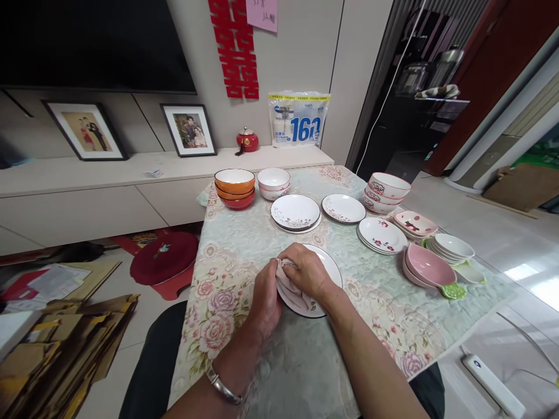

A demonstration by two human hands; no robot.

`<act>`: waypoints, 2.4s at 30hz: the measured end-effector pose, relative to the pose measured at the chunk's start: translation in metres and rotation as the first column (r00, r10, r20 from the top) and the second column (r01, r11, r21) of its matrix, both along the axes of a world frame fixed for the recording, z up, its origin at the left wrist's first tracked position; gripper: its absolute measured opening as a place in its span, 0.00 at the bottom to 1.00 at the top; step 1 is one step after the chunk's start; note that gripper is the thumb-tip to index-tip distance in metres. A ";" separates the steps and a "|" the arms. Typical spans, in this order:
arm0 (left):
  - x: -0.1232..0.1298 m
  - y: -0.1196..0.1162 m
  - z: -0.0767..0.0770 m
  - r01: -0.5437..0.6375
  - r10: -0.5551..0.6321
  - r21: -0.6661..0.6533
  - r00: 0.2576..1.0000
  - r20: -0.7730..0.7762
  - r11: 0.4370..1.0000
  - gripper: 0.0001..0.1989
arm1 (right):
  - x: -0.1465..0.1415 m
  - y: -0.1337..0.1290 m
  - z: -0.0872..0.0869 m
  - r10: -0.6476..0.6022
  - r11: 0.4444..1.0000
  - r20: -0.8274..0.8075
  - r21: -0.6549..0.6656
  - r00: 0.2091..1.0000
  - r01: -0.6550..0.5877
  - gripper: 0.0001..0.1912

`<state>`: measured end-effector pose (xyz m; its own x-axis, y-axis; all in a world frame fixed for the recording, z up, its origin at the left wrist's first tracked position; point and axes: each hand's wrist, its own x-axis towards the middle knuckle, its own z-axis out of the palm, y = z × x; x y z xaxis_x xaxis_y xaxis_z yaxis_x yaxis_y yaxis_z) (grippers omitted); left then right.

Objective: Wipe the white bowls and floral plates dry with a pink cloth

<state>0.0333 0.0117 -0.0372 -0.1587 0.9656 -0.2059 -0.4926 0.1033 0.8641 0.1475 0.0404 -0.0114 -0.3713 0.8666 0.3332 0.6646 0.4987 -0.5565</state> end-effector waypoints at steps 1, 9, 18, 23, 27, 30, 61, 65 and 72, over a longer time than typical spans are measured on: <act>0.000 0.000 -0.002 0.014 -0.014 0.007 1.000 -0.009 1.000 0.13 | 0.002 0.001 0.000 -0.029 1.000 0.018 0.006 0.999 0.029 0.14; -0.001 0.002 -0.003 0.044 -0.052 -0.105 0.996 -0.072 0.994 0.09 | 0.016 -0.008 0.014 -0.540 0.785 0.560 0.065 0.629 0.616 0.10; -0.001 -0.001 0.001 0.045 -0.063 -0.165 0.993 -0.100 0.985 0.07 | 0.004 -0.005 0.009 -0.438 0.890 0.395 0.062 0.808 0.452 0.10; 0.000 -0.001 0.004 0.097 -0.104 -0.105 0.992 -0.071 0.990 0.13 | -0.002 -0.005 0.002 -0.064 0.998 0.025 -0.027 0.998 0.065 0.14; 0.001 -0.003 0.010 0.133 -0.130 -0.047 0.990 0.046 0.990 0.19 | 0.006 -0.003 0.003 -0.160 0.987 0.090 -0.002 0.983 0.161 0.10; 0.003 -0.006 0.015 0.065 -0.052 -0.092 0.989 0.137 0.994 0.23 | 0.015 -0.004 0.008 -0.419 0.904 0.304 0.055 0.856 0.423 0.08; -0.001 -0.005 0.018 -0.032 0.052 -0.238 0.996 0.077 0.971 0.22 | 0.018 -0.014 0.015 -0.603 0.730 0.553 0.093 0.575 0.677 0.09; 0.001 -0.006 0.017 0.031 -0.029 -0.182 1.000 0.013 0.983 0.21 | 0.014 -0.012 0.014 -0.566 0.768 0.549 0.081 0.615 0.635 0.10; -0.001 -0.006 0.011 0.154 -0.143 -0.110 0.984 0.104 0.982 0.12 | 0.000 -0.011 0.008 -0.233 0.970 0.066 -0.063 0.970 0.237 0.10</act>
